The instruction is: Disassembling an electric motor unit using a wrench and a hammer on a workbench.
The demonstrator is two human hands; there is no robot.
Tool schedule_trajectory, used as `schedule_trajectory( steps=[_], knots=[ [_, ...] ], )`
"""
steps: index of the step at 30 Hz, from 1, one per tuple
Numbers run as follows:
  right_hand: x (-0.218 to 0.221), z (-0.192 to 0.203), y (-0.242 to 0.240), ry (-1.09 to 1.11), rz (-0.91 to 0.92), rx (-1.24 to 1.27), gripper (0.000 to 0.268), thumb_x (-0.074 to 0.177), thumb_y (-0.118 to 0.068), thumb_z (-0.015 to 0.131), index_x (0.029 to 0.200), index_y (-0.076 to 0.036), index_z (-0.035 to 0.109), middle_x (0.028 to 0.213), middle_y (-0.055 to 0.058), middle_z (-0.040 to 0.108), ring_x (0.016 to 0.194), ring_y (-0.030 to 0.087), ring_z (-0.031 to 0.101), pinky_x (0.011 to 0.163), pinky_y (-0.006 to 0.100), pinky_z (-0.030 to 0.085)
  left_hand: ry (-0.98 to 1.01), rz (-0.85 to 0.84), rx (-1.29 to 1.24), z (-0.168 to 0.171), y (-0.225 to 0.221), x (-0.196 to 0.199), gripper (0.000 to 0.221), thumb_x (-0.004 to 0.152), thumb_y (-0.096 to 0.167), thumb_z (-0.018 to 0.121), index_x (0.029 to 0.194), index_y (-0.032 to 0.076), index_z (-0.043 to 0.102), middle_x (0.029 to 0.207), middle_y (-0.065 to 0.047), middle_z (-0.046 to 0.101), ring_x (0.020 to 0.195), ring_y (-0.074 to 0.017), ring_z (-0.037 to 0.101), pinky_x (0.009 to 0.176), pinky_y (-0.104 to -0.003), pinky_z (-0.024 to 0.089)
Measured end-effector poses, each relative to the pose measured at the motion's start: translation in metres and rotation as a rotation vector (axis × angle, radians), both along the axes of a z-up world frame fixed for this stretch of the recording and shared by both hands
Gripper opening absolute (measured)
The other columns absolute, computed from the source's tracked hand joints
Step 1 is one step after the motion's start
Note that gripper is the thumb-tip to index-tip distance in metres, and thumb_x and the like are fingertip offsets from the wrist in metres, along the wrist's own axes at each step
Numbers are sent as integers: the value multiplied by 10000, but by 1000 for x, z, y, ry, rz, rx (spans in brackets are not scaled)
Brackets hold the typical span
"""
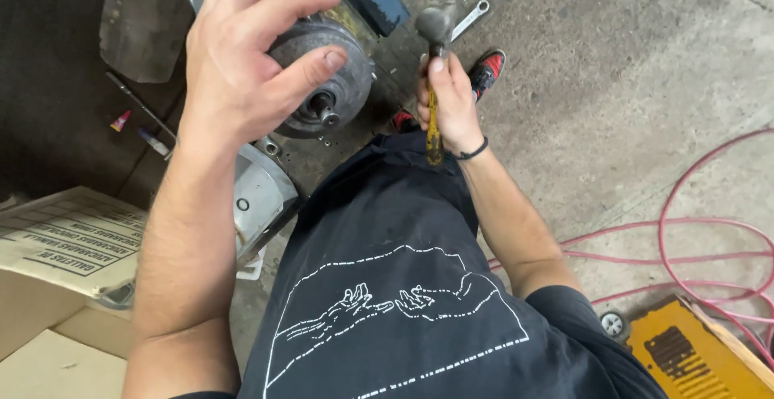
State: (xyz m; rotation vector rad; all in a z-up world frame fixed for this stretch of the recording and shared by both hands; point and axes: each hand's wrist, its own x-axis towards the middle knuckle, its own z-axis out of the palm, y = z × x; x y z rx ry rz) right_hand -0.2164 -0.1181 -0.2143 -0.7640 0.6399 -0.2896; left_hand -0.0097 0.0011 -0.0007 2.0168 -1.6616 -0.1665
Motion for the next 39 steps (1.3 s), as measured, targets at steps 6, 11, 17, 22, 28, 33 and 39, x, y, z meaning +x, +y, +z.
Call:
schedule_trajectory(
  steps=[6,11,17,22,28,33,39],
  knots=[
    [-7,11,6,15,261,-400,435,1026,-553,472,962,-130,396,648,47,485,457,98,476,359,219,413,54,-30,36,5,-4,1,515,1105,455,609,1322,4,734,1530,-249,489,1404,-479,507,1099,-587,457],
    [-5,4,14,59,186,-493,483,1013,-592,463,1036,-111,437,614,-1,537,396,90,486,326,225,388,152,-43,80,9,-5,2,554,1073,459,583,1328,-16,712,1589,-296,407,1502,-510,395,1240,-613,335],
    [1,-2,7,146,39,-84,385,999,-550,492,995,-179,391,682,37,411,428,126,425,340,245,349,217,4,127,12,-4,2,721,1042,585,438,1363,-18,666,1632,-282,341,1552,-477,344,1282,-606,287],
    [-8,6,17,51,199,-423,374,1045,-500,469,951,-149,377,608,0,501,404,89,464,330,216,376,196,52,142,11,-5,-1,718,1023,605,460,1315,4,723,1642,-242,351,1562,-469,333,1287,-619,311],
    [-8,19,18,31,111,-200,352,1046,-477,478,966,-150,374,632,21,447,406,104,433,337,227,365,201,65,144,11,0,-2,678,1020,578,502,1318,13,728,1647,-237,349,1569,-475,334,1298,-609,307],
    [-11,0,12,-36,150,121,408,995,-495,594,1126,-134,459,693,51,418,458,110,394,361,235,356,178,53,135,9,-1,2,714,1001,598,505,1338,9,729,1650,-245,341,1574,-480,320,1307,-642,299],
    [-19,9,17,-91,281,-111,406,1029,-518,503,986,-137,369,672,40,421,440,107,438,339,234,403,244,60,123,11,-3,1,764,1003,639,393,1292,22,738,1645,-242,348,1574,-455,324,1312,-606,289]
  ],
)
